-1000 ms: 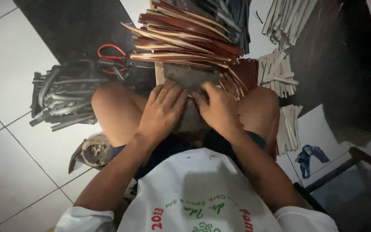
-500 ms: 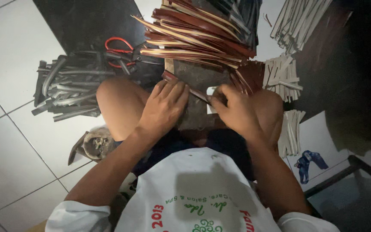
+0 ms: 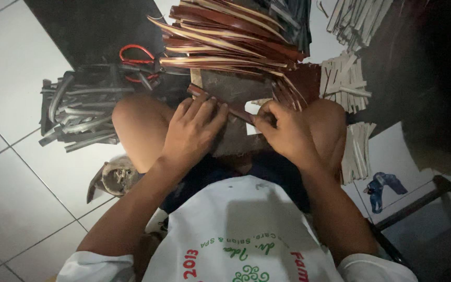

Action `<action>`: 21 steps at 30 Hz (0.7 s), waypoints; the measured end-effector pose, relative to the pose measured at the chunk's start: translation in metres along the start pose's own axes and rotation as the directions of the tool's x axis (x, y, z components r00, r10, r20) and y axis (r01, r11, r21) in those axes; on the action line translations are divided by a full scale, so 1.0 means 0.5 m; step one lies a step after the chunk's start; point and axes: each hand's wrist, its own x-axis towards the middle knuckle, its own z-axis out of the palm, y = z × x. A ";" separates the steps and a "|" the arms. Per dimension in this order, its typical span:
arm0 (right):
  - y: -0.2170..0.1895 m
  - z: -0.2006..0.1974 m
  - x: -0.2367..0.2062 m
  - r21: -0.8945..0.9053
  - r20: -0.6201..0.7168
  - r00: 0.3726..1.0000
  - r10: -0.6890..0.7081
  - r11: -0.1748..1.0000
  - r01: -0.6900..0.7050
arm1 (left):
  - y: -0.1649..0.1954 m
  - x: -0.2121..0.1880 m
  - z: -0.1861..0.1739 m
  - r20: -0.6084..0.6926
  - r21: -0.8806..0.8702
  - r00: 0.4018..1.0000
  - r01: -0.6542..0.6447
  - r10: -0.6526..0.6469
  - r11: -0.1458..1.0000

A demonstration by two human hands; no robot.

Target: The person sits on the floor and repeatedly peels thin strips from reddish-brown material pieces using a fixed blade. The person handles the pieces one at a time, peels the strips, and places the finished pieces into a pile.

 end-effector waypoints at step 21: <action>-0.035 0.061 0.035 -0.347 -0.184 0.945 -0.270 0.918 0.194 | 0.040 0.006 -0.001 0.019 -0.014 0.999 0.030 -0.030 0.999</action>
